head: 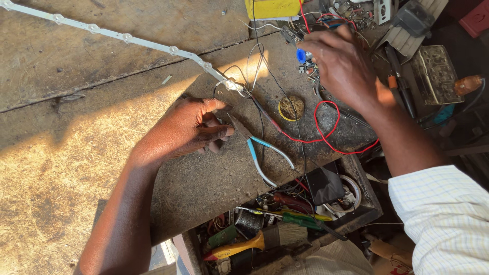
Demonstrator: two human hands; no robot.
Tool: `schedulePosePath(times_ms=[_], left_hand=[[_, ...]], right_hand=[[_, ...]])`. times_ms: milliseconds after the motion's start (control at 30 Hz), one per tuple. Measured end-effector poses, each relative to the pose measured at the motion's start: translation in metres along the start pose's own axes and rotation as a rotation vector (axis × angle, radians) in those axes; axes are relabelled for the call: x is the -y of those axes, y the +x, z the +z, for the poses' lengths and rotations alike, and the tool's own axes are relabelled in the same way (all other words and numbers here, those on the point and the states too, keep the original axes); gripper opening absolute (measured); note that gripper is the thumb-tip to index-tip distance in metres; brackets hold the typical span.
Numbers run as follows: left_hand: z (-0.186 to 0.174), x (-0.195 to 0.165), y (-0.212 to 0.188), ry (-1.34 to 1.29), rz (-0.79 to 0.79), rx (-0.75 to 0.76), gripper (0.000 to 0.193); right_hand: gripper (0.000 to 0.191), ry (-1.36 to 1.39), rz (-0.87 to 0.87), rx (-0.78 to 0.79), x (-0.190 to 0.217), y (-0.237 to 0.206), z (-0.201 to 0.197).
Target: The person strips wire ends, twists them, and solders a small component onto a green circuit board using a soldering iron and solder wire. The person then solders a wire to the board and inspects the joint.
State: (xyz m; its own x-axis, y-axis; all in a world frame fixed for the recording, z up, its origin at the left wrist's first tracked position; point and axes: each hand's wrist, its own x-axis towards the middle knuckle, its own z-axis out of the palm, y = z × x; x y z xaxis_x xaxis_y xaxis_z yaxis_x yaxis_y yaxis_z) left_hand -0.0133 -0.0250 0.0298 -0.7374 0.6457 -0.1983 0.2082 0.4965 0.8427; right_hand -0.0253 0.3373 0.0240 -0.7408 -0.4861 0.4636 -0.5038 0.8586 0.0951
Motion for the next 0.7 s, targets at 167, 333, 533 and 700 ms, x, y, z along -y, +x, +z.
schedulePosePath(times_ms=[167,333,533,700], left_hand=[[0.0,-0.003,-0.001,0.047,0.012,-0.01,0.027],[-0.001,-0.005,-0.001,0.049,-0.039,0.001,0.024],[0.001,0.0,0.0,-0.041,-0.07,-0.002,0.024],[0.002,0.005,0.001,-0.034,-0.003,-0.024,0.027]], right_hand=[[0.038,-0.161,-0.059,0.095,0.0,0.007,0.003],[0.022,-0.117,-0.055,0.055,-0.004,0.009,-0.003],[0.01,0.258,0.064,-0.131,-0.008,0.006,-0.016],[0.011,0.35,0.134,-0.12,-0.007,0.01,-0.01]])
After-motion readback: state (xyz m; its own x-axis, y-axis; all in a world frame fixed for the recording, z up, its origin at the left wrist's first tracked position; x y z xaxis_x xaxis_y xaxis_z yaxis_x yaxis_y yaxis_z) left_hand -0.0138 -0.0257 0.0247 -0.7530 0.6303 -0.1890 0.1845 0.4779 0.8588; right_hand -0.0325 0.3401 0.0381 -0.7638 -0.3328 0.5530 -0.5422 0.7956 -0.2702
